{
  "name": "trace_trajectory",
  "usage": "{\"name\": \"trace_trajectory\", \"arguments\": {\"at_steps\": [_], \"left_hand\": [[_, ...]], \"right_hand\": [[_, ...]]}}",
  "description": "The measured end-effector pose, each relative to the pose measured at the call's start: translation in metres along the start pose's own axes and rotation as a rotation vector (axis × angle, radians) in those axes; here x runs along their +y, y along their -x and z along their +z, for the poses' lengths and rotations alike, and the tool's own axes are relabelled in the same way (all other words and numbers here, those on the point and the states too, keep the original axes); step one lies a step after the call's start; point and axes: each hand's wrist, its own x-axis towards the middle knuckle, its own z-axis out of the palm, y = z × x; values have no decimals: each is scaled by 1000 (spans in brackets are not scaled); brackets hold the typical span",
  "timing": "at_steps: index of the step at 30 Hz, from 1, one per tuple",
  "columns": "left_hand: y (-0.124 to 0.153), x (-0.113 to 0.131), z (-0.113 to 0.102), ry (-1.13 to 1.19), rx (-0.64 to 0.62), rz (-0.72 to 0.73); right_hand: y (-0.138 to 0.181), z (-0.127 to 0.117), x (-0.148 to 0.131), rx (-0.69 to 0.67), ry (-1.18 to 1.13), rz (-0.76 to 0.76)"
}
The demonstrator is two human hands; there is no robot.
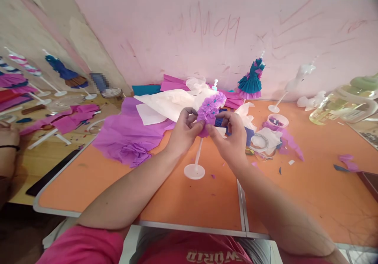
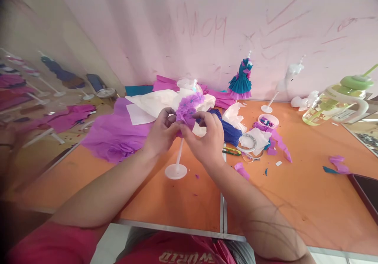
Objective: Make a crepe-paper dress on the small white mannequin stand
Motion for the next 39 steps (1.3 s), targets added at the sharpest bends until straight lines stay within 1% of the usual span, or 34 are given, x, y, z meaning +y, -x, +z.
{"name": "trace_trajectory", "arguments": {"at_steps": [4, 7, 11, 17, 21, 23, 26, 29, 32, 34, 36, 38, 39], "left_hand": [[8, 0, 7, -119, -17, 34], [11, -1, 9, -125, -13, 22], [12, -2, 11, -27, 5, -40], [10, -5, 9, 36, -31, -146], [9, -2, 8, 144, -29, -244], [9, 0, 9, 198, -53, -268], [9, 3, 10, 198, -77, -239], [8, 5, 9, 187, -35, -167], [5, 9, 7, 199, -46, -154], [4, 13, 5, 186, -66, -170], [4, 14, 4, 163, -68, -165], [4, 14, 4, 141, -67, -135], [5, 13, 5, 128, -71, -119]], "right_hand": [[0, 1, -1, -7, 119, 1], [0, 1, 1, -7, 101, 46], [-1, 0, 4, -39, 44, 108], [-3, 1, 12, -53, -99, 252], [-2, 3, 13, -37, -123, 216], [-1, 4, 12, -21, -119, 208], [1, 6, 10, -23, -165, 226], [3, 6, 9, -53, -263, 226], [3, 3, 9, -23, -264, 147], [0, -2, 12, 36, -153, 5], [-3, -8, 14, 69, -4, -184], [-5, -12, 17, 64, 125, -339], [-6, -14, 18, 54, 174, -385]]}}
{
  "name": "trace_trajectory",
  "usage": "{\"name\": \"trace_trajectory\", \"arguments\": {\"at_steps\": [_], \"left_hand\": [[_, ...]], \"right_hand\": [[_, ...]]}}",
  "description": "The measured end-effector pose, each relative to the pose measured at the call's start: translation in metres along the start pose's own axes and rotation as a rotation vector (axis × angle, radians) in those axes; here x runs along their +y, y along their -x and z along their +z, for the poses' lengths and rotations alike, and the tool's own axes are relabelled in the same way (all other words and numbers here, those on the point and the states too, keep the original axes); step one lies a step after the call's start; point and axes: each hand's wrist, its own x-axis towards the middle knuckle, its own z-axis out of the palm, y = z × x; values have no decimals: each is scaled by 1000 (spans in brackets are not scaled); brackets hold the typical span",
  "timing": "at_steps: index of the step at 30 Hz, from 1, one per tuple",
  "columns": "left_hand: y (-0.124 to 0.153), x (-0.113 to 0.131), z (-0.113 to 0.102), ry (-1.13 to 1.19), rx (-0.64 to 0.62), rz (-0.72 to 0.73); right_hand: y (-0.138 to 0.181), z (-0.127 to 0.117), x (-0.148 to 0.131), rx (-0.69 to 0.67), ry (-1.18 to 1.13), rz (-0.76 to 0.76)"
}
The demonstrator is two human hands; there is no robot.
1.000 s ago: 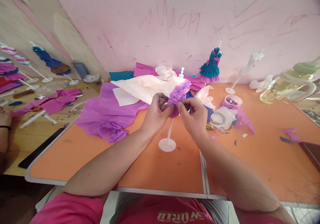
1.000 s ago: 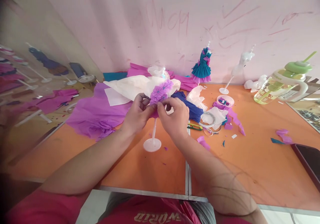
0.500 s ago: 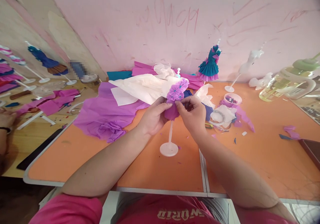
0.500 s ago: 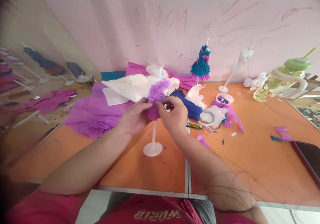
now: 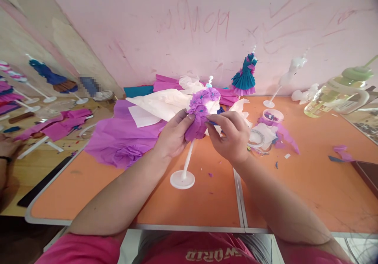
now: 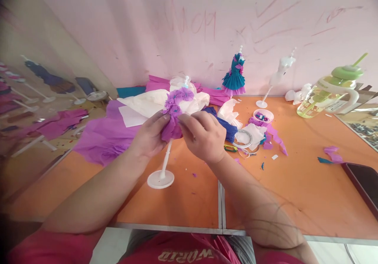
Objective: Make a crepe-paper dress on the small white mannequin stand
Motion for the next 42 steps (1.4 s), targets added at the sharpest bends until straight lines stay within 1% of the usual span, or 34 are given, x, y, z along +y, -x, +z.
{"name": "trace_trajectory", "arguments": {"at_steps": [3, 8, 12, 15, 17, 21, 23, 24, 26, 29, 31, 34, 36, 39, 42], "left_hand": [[0, -4, 1, -51, -35, 25], [-3, -1, -6, -136, -115, 88], [-3, 5, -10, -181, -128, 96], [0, 5, -8, -194, -95, 87], [2, 3, -4, -203, -51, 98], [5, 0, 3, -245, 54, 135], [5, 1, 5, -235, 74, 145], [5, 2, 5, -225, 75, 148], [4, 4, 5, -217, 76, 149], [6, 5, 5, -231, 53, 144], [8, 4, 6, -243, 30, 145], [10, 1, 7, -253, 2, 146], [10, 0, 7, -261, 10, 160], [8, 0, 5, -310, 71, 209], [7, 0, 2, -325, 106, 249]], "right_hand": [[1, -2, 2, -53, 97, -35], [0, -6, -2, -135, 150, -56], [-2, -12, -6, -142, 186, -115], [-2, -12, -9, -121, 200, -128], [0, -9, -10, -123, 205, -117], [5, -4, -10, -180, 180, -123], [6, -4, -8, -209, 152, -139], [6, -5, -7, -206, 135, -143], [4, -6, -8, -144, 89, -127], [-1, -6, -14, 0, -7, -4], [-4, -5, -19, 33, -86, 140], [-8, -5, -24, -4, -210, 346], [-10, -5, -24, -44, -298, 410], [-12, -6, -22, -75, -420, 492], [-13, -4, -20, -185, -602, 593]]}}
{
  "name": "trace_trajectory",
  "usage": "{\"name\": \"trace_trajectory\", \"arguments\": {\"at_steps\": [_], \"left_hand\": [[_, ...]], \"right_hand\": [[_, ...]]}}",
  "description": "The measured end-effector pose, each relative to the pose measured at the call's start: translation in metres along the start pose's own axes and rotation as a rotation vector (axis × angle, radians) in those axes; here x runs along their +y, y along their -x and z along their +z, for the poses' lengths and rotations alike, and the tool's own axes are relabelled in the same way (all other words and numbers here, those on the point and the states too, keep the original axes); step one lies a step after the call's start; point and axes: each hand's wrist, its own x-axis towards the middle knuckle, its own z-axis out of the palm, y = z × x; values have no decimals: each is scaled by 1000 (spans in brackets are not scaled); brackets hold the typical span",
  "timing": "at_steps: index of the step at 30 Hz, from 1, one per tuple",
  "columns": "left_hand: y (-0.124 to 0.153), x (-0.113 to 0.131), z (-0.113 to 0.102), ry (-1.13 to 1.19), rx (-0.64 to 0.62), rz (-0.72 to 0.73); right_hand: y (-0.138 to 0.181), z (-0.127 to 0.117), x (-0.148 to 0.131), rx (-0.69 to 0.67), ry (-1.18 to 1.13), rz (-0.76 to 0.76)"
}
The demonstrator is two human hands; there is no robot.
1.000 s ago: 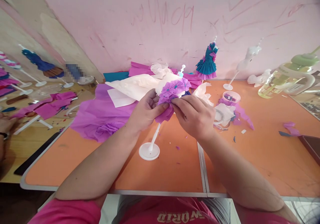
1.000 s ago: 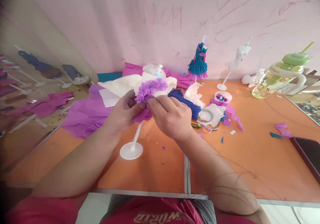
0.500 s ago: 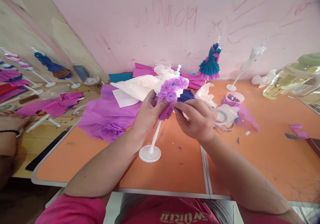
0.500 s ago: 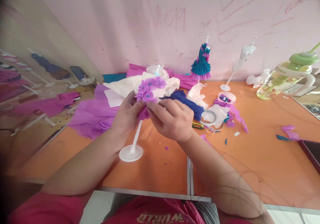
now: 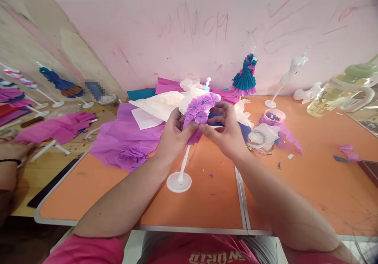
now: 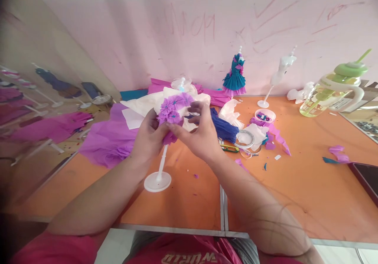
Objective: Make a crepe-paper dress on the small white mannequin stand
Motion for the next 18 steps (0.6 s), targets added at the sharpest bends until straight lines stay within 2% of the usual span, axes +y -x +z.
{"name": "trace_trajectory", "arguments": {"at_steps": [3, 6, 8, 11, 14, 18], "left_hand": [[-1, -4, -3, 7, -2, 25], [-1, -8, -3, -12, -4, 50], [-1, -10, -2, -6, -3, 64], [-2, -10, -2, 42, -34, 77], [-4, -10, -7, 93, -113, 94], [-6, -8, -11, 71, -201, 76]], "right_hand": [[-1, 3, 4, -79, -94, 96], [-2, 3, 6, 19, -58, 184], [-3, 2, 5, 19, -75, 299], [-4, -1, 3, -151, -201, 430], [-5, -4, 2, -228, -303, 410], [-7, -6, 1, -138, -406, 320]]}}
